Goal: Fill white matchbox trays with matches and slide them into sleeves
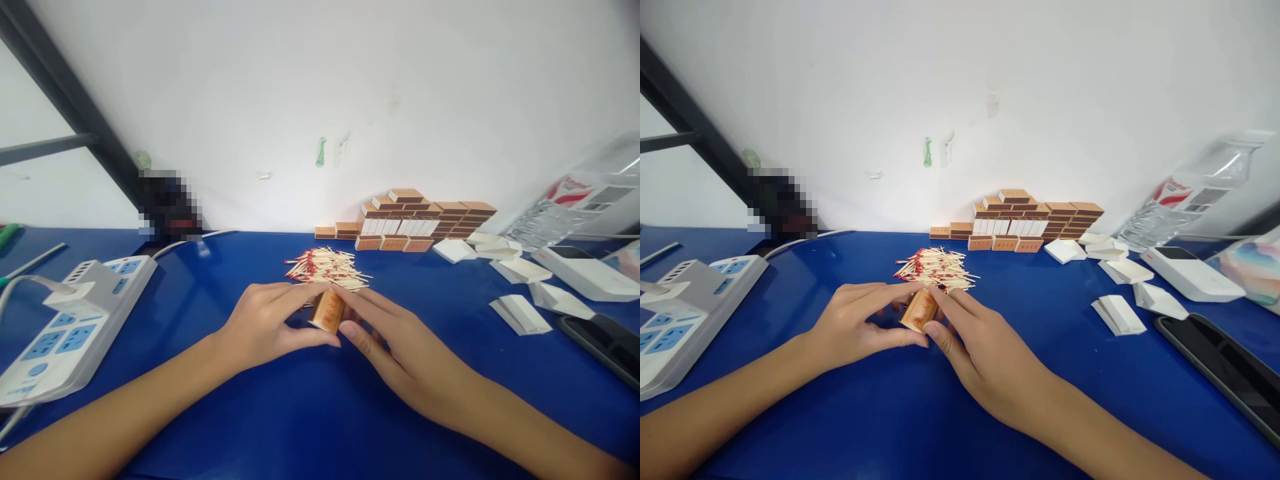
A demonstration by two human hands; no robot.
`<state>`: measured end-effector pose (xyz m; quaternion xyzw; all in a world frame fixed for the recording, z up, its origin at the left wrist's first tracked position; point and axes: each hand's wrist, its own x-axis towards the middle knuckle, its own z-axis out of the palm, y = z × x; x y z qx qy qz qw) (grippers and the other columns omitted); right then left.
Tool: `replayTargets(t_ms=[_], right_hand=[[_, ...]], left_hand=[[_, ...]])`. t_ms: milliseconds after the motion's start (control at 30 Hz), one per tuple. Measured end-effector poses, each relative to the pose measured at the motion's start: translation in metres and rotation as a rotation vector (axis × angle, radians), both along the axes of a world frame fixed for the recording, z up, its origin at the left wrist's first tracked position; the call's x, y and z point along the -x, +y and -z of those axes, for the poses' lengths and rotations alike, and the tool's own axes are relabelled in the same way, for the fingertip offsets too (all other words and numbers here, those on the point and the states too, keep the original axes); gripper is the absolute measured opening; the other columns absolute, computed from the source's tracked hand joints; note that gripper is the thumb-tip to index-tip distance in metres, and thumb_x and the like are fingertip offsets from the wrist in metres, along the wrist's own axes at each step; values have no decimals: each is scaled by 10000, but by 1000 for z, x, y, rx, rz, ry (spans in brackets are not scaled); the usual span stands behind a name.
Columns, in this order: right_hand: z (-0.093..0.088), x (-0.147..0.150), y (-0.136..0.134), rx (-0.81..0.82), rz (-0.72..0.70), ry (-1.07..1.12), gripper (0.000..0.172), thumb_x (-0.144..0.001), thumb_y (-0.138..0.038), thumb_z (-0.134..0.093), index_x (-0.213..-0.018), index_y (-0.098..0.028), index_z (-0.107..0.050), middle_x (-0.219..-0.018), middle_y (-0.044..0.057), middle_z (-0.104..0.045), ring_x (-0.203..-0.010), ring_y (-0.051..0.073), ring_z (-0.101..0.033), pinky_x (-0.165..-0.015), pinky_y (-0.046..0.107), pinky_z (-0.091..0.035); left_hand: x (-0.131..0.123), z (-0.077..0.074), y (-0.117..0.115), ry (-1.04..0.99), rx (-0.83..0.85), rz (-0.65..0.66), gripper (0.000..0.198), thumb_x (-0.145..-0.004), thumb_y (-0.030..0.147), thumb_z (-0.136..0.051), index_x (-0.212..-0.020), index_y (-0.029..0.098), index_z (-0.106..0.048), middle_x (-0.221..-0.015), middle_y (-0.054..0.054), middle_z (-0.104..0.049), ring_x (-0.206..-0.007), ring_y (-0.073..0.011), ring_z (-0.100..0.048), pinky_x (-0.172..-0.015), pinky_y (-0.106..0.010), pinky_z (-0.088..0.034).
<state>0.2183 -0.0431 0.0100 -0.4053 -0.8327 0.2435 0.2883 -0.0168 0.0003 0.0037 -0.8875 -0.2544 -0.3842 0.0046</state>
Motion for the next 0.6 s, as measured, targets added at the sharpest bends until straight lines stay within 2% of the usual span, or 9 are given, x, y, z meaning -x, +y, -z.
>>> replayTargets(t_ms=[100, 233, 300, 400, 467, 533, 600], right_hand=[[-3, -2, -1, -26, 5, -25, 451, -1072, -374, -454, -1510, -269, -473, -1333, 114, -636, -1125, 241, -670, -905, 387, -598], [-7, -7, 1, -94, 80, -34, 484, -1070, -415, -449, -1516, -227, -455, -1198, 123, -672, -829, 193, -684, -703, 354, -597], [-8, -11, 7, -147, 135, -43, 472, -1071, -419, -443, -1486, -198, -484, -1096, 105, -681, -727, 170, -649, -660, 343, -569], [-6, -22, 20, -202, 204, -76, 404, -1068, -406, -450, -1379, -180, -575, -1021, 79, -673, -680, 155, -623, -660, 335, -534], [-4, -30, 29, -221, 255, -110, 368, -1067, -401, -450, -1292, -171, -627, -1012, 79, -675, -688, 159, -622, -670, 339, -515], [-3, -37, 36, -236, 305, -147, 350, -1066, -404, -445, -1210, -172, -665, -991, 80, -685, -712, 172, -625, -679, 343, -497], [-1, -42, 42, -241, 340, -181, 327, -1063, -392, -446, -1121, -184, -692, -964, 74, -692, -726, 180, -623, -683, 343, -479]], left_hand=[[1, -3, -2, 11, 41, -9, 621, -817, 524, -818, -1321, 217, -626, -1009, -25, -800, -779, -153, -757, -691, -253, -617], [2, -13, 5, -8, 113, -33, 597, -827, 434, -812, -1355, 214, -639, -1120, -62, -786, -800, -155, -742, -656, -258, -616], [2, -20, 19, -32, 207, -61, 483, -861, 344, -755, -1323, 225, -681, -1126, -59, -784, -748, -133, -721, -603, -238, -594], [-1, -30, 52, -78, 432, -66, 221, -931, 329, -660, -1074, 226, -793, -878, -25, -800, -622, -103, -674, -527, -206, -549], [-4, -33, 74, -153, 527, -66, 204, -909, 331, -674, -986, 183, -792, -765, -35, -780, -540, -98, -633, -477, -204, -517], [-7, -35, 87, -162, 513, -123, 214, -863, 333, -722, -988, 171, -782, -727, -32, -759, -557, -104, -631, -504, -216, -520], [-10, -38, 88, -84, 458, -147, 228, -879, 357, -709, -1012, 185, -779, -764, -29, -751, -597, -110, -624, -541, -233, -519]])
